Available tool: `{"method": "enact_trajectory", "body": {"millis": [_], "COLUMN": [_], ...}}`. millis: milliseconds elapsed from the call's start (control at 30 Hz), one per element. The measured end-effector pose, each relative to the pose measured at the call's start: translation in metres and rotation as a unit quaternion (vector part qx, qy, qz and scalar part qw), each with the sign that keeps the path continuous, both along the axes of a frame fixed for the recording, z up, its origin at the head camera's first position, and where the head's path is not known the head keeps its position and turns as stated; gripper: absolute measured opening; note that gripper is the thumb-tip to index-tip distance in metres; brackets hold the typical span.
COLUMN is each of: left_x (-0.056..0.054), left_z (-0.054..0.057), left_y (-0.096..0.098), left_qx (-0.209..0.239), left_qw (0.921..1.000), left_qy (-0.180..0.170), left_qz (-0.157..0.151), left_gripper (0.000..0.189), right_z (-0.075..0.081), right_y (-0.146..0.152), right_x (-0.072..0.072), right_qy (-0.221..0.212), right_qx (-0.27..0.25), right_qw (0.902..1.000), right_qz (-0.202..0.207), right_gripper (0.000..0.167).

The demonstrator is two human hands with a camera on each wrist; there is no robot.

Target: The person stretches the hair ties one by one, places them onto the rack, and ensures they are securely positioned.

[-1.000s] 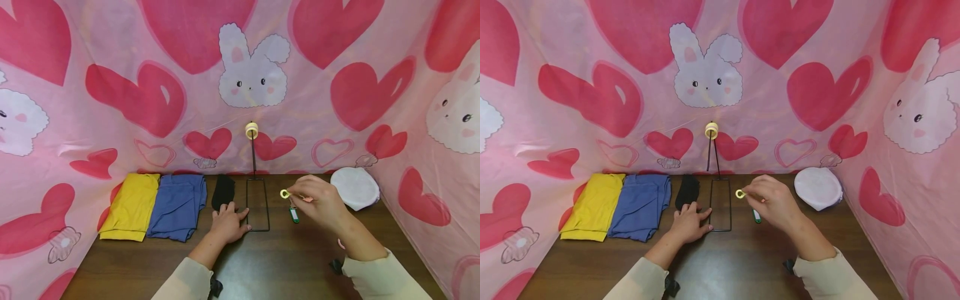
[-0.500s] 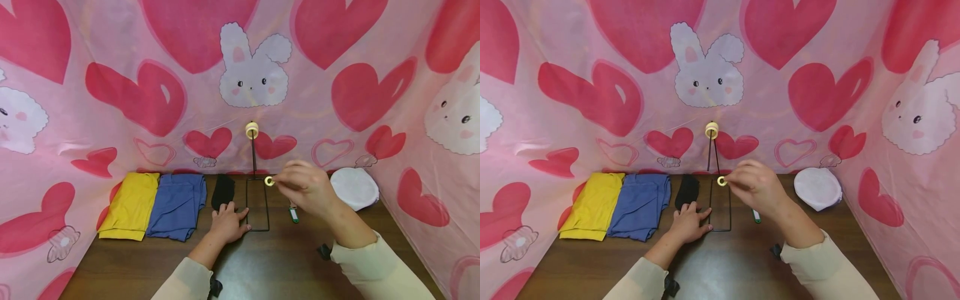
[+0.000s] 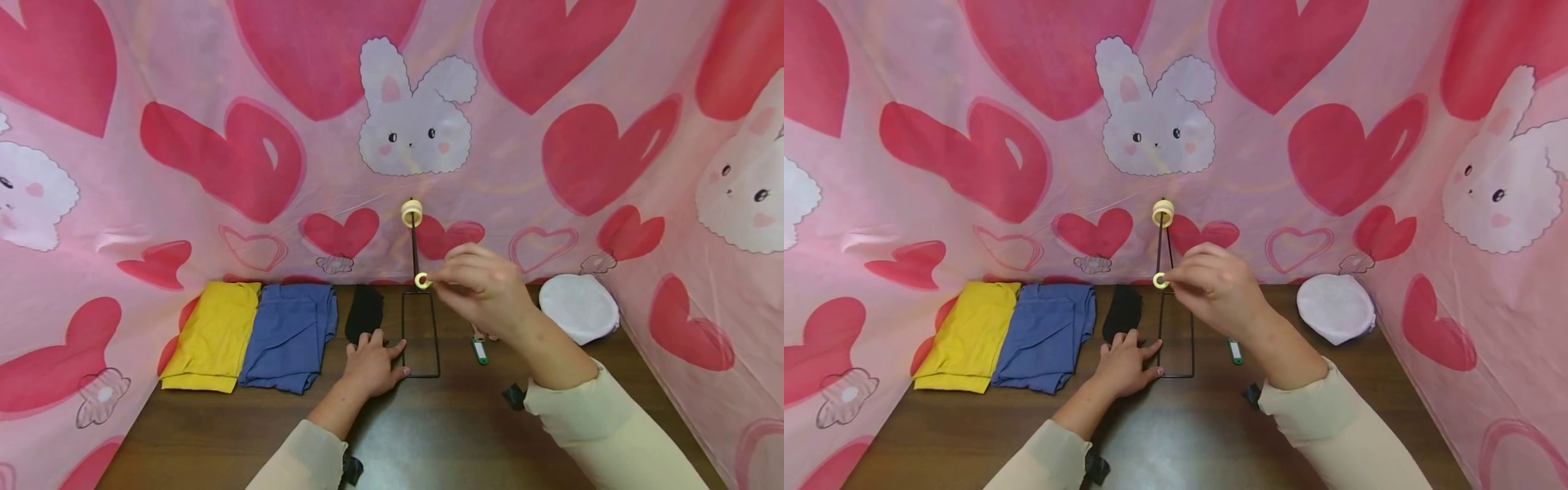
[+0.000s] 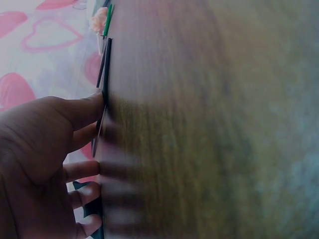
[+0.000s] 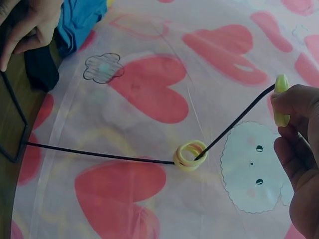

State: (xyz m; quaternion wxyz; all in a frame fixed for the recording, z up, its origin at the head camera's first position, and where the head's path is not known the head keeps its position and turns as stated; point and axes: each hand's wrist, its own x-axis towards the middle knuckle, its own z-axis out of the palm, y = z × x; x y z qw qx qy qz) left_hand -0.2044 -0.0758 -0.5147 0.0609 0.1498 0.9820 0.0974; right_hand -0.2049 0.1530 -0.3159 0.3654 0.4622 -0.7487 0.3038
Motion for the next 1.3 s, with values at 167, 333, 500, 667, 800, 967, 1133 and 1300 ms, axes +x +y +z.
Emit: {"method": "enact_trajectory", "body": {"millis": [167,333,500,667,800,967,1133,1300], "left_x": [-0.001,0.0,-0.001,-0.001,-0.001,-0.001,-0.001,-0.001], "left_z": [0.0,0.001,0.001,0.0,-0.002,-0.002,-0.004,-0.005], "left_y": [0.0,0.001,0.001,0.0,0.0,0.0,-0.001,-0.001], "left_qx": [-0.002,0.003,0.006,0.006,0.007,0.01,0.01,0.013], "left_qw": [1.0,1.0,1.0,1.0,1.0,0.9999,0.9999,0.9999], "left_qy": [0.003,0.003,0.002,-0.001,0.002,0.005,0.008,0.011], "left_qz": [0.001,0.0,0.0,0.0,0.001,0.0,0.0,0.001], "left_gripper": [0.063,0.062,0.062,0.063,0.063,0.063,0.063,0.063], "right_z": [-0.002,-0.006,-0.011,-0.016,-0.022,-0.029,-0.035,-0.038], "right_y": [-0.004,-0.006,-0.007,-0.01,-0.014,-0.018,-0.024,-0.032], "right_x": [-0.007,-0.015,-0.025,-0.035,-0.045,-0.057,-0.07,-0.079], "right_qy": [0.003,0.006,0.001,-0.007,-0.014,-0.03,-0.055,-0.093], "right_qx": [-0.001,-0.01,-0.012,-0.032,-0.049,-0.074,-0.104,-0.143], "right_qw": [1.0,0.9999,0.9996,0.9987,0.9967,0.9906,0.9834,0.9722], "right_qz": [-0.006,-0.012,-0.026,-0.04,-0.064,-0.111,-0.138,-0.16], "right_gripper": [0.02,0.022,0.019,0.015,0.013,0.011,0.011,0.011]}}
